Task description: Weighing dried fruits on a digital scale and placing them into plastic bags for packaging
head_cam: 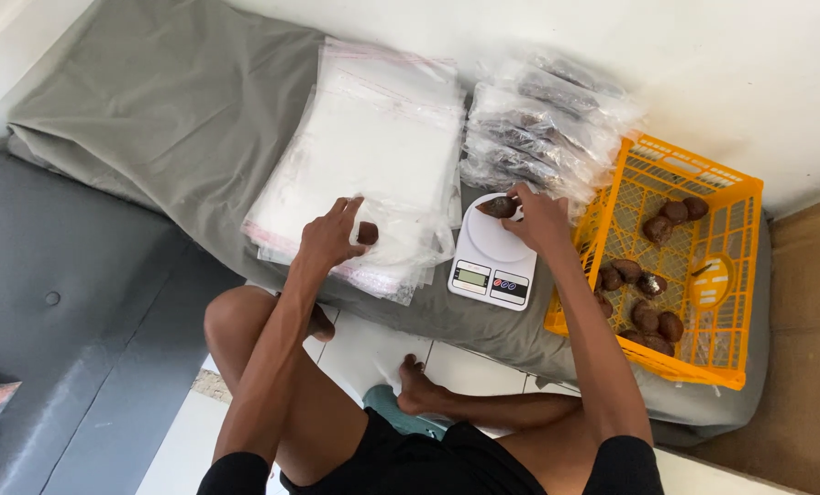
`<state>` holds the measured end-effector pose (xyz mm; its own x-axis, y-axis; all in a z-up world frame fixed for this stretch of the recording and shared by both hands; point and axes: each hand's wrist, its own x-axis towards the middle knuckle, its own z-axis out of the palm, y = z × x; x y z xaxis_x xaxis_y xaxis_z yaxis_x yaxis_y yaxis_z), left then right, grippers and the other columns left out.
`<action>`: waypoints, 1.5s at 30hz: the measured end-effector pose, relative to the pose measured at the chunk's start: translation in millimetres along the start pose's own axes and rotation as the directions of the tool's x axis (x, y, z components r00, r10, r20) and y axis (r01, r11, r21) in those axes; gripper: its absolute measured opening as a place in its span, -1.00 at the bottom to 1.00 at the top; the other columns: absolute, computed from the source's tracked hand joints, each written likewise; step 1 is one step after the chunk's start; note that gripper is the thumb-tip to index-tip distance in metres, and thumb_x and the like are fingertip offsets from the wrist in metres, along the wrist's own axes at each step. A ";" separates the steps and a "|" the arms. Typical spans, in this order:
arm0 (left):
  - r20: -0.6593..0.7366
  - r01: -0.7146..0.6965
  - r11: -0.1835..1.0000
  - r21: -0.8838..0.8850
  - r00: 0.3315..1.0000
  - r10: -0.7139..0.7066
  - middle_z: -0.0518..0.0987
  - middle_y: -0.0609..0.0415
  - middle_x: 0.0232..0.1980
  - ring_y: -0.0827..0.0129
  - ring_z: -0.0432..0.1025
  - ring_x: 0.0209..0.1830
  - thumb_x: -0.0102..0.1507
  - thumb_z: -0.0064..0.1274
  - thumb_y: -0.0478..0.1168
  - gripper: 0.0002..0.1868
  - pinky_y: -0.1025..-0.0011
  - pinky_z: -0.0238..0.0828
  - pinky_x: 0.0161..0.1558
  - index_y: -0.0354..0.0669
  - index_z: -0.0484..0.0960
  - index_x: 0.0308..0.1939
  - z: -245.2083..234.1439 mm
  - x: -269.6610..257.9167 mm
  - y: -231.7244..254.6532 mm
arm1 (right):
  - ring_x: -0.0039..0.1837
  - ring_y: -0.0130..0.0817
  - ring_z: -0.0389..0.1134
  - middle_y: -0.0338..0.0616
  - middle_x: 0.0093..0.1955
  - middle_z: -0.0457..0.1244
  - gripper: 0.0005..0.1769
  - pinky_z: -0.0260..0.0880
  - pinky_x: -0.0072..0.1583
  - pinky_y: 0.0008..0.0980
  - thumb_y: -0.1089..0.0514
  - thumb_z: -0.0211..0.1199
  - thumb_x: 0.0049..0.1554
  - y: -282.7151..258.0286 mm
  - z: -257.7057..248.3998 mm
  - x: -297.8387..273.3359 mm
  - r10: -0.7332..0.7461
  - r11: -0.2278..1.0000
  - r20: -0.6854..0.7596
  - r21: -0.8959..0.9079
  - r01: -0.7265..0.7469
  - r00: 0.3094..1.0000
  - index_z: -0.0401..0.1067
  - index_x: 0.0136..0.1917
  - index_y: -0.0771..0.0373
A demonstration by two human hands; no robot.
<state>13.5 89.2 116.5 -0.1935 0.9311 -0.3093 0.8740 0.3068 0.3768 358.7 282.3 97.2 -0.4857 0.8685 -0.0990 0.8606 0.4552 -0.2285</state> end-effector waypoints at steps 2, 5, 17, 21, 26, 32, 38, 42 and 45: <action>-0.008 -0.018 1.000 -0.007 1.000 0.018 0.23 -0.01 0.53 -0.36 0.50 0.13 0.12 0.38 -0.10 0.01 -0.23 0.47 0.18 0.06 0.15 0.56 2.3 2.6 -2.2 | 0.14 -0.11 0.42 -0.15 0.08 0.43 -0.46 0.10 0.21 -0.02 -0.12 0.39 0.08 -8.7 -5.7 -1.3 -0.043 0.994 -0.007 0.104 0.043 0.999 0.30 0.26 -0.02; -0.011 -0.027 1.000 -0.012 1.000 0.027 0.23 -0.03 0.52 -0.37 0.51 0.12 0.11 0.38 -0.10 0.01 -0.23 0.48 0.17 0.04 0.15 0.56 2.6 1.1 -1.5 | 0.01 -0.16 0.47 -0.12 0.05 0.43 -0.41 0.26 0.14 -0.10 -0.07 0.49 0.02 -36.5 -21.3 -13.7 -0.098 0.949 -0.008 0.299 0.096 0.995 0.34 0.25 0.01; -0.024 -0.040 0.999 -0.012 0.999 0.040 0.25 -0.04 0.50 -0.38 0.51 0.09 0.10 0.39 -0.09 0.03 -0.24 0.50 0.14 0.04 0.14 0.57 8.0 6.2 -8.3 | -0.02 0.07 0.44 0.06 0.04 0.35 -0.44 0.39 0.09 -0.02 0.10 0.50 0.03 -137.5 5.0 -22.5 -0.360 0.734 -0.101 0.583 0.348 0.928 0.42 0.27 0.10; -0.033 -0.037 0.999 0.000 0.999 0.037 0.26 -0.02 0.49 -0.36 0.52 0.08 0.10 0.40 -0.09 0.03 -0.22 0.51 0.13 0.05 0.16 0.56 11.4 9.0 -9.5 | 0.07 -0.20 0.45 -0.17 0.07 0.40 -0.45 0.32 0.18 -0.12 0.03 0.44 0.06 -160.8 35.4 -12.8 -0.352 0.846 -0.054 0.409 0.343 0.934 0.39 0.30 0.00; -0.011 -0.052 0.999 -0.015 0.999 0.052 0.25 -0.05 0.48 -0.40 0.51 0.10 0.10 0.39 -0.11 0.02 -0.25 0.50 0.14 0.03 0.15 0.56 7.0 9.7 -9.8 | 0.09 -0.16 0.45 -0.16 0.05 0.37 -0.51 0.36 0.13 -0.13 0.00 0.33 0.12 -173.7 76.4 4.9 -0.399 0.917 -0.031 0.001 0.399 0.917 0.34 0.30 0.02; -0.010 -0.042 0.999 -0.007 0.999 0.042 0.24 -0.03 0.48 -0.39 0.51 0.08 0.10 0.38 -0.11 0.01 -0.25 0.52 0.11 0.01 0.16 0.56 11.1 13.0 -13.4 | 0.04 -0.14 0.43 -0.19 -0.04 0.36 -0.56 0.35 0.03 -0.14 0.01 0.22 0.13 -183.4 115.9 21.7 -0.379 0.905 -0.052 -0.231 0.358 0.924 0.27 0.27 0.00; -0.024 -0.050 0.999 -0.006 0.998 0.050 0.25 -0.06 0.47 -0.39 0.51 0.10 0.09 0.39 -0.11 0.01 -0.26 0.52 0.12 -0.01 0.17 0.55 15.0 17.5 -17.8 | 0.01 -0.05 0.45 -0.12 -0.10 0.39 -0.61 0.33 0.02 -0.07 0.11 0.23 0.16 -192.9 131.0 25.7 -0.399 0.894 -0.160 -0.285 0.345 0.903 0.36 0.27 -0.03; -0.016 -0.047 0.999 -0.027 0.999 0.046 0.25 -0.04 0.48 -0.39 0.50 0.12 0.09 0.38 -0.12 0.00 -0.25 0.51 0.15 -0.03 0.19 0.55 12.6 15.8 -17.7 | 0.01 -0.03 0.45 -0.10 -0.08 0.39 -0.65 0.29 0.04 -0.05 0.12 0.26 0.17 -187.7 145.4 31.4 -0.391 0.892 -0.122 -0.296 0.343 0.912 0.44 0.24 -0.04; -0.010 -0.043 0.999 -0.022 0.999 0.043 0.24 -0.03 0.49 -0.38 0.50 0.13 0.10 0.38 -0.11 -0.01 -0.25 0.51 0.17 -0.02 0.20 0.54 8.8 14.5 -15.8 | 0.02 -0.04 0.48 -0.11 -0.05 0.42 -0.66 0.32 0.11 0.02 0.10 0.27 0.19 -184.9 135.3 24.2 -0.370 0.908 -0.059 -0.232 0.348 0.927 0.48 0.25 -0.08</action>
<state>0.8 96.1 98.4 -0.1604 0.9452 -0.2845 0.8717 0.2708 0.4084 167.1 192.7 6.0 -0.7596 0.6484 0.0498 0.6485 0.7610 -0.0172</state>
